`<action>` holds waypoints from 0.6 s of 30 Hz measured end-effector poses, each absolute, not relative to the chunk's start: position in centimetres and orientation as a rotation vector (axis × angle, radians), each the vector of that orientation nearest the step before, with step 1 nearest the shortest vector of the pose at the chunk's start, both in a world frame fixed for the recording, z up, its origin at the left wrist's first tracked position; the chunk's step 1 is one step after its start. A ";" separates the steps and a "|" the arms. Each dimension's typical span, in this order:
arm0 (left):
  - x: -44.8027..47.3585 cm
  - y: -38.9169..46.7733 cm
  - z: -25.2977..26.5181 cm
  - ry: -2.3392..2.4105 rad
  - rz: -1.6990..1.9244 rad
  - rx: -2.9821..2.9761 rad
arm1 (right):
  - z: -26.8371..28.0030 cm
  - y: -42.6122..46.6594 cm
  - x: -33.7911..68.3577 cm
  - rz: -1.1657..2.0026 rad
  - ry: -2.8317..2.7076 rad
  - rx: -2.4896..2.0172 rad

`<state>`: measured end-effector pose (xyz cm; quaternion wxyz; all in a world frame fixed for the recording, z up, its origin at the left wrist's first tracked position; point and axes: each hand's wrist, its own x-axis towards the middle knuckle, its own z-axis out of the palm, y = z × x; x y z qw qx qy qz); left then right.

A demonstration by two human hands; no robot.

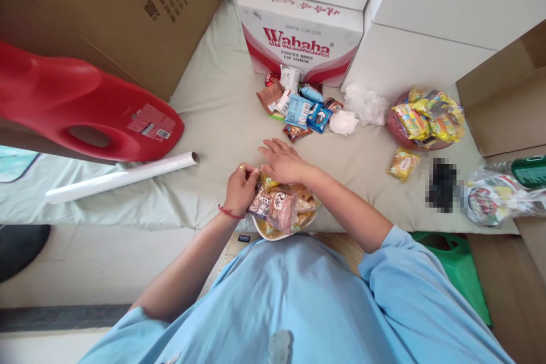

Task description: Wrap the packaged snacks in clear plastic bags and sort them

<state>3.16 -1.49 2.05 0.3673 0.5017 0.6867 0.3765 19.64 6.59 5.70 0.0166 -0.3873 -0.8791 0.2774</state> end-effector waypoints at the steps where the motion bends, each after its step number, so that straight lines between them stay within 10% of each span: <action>1: 3.1 -1.4 2.1 1.756 0.967 1.283 | 5.9 6.4 19.4 0.858 -2.743 -1.266; 18: -1.2 -11.6 4.0 1.303 0.706 0.685 | 8.6 4.6 27.9 0.999 -2.267 -1.170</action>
